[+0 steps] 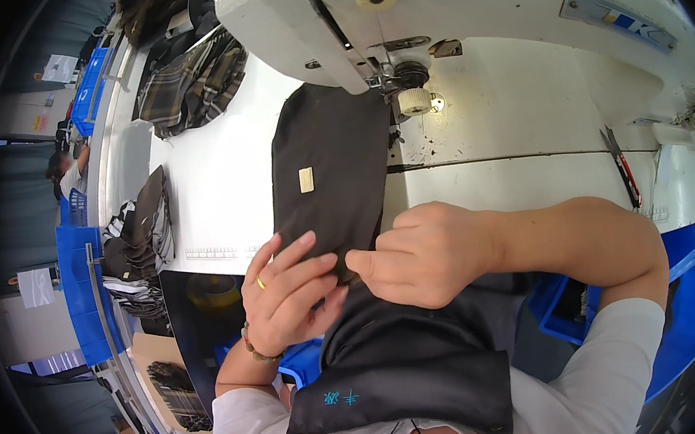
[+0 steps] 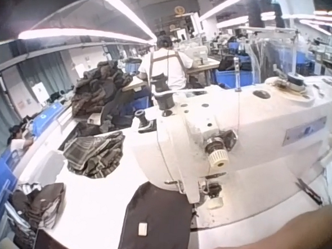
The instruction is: The person is sewing various fabric and leather pieces together using an industrial sewing machine at a workstation.
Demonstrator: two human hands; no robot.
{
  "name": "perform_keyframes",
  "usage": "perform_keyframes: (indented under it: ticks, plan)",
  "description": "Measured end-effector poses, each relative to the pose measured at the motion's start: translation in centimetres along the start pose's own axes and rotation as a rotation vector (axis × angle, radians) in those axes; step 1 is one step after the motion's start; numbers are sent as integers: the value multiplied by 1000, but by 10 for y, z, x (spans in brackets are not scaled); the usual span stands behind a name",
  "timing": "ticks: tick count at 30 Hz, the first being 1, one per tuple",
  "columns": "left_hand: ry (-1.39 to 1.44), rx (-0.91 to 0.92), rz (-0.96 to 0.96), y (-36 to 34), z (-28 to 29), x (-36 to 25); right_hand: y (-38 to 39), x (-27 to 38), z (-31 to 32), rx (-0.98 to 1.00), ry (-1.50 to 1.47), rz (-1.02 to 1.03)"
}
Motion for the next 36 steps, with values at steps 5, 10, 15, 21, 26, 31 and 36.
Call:
perform_keyframes:
  ticks: [5,10,15,21,26,31,36]
  plan:
    - [-106,-70,-122,5,-3,-7,3,1,0,-3,8,9]
    - [-131,-27,-150,7,0,-7,2,1,4,-27,58,34]
    - [-112,-5,-131,5,3,-6,3,0,6,-15,69,26]
    - [-92,-10,-153,5,2,-5,-2,-2,6,-9,78,-14]
    - [-92,25,-155,4,2,-8,-3,8,2,80,236,52]
    - [-71,93,-49,4,-10,7,-8,20,-5,140,459,156]
    - [-88,284,-128,0,-14,5,-1,26,-16,278,393,121]
Point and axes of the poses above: each hand's wrist, its own y-axis away from the middle knuckle, its own z-axis out of the back of the hand, x = y × z, the point moved 6 cm from there along -y, towards the middle knuckle, and after that the axes turned 4 degrees about z, right-handed, at the moved point
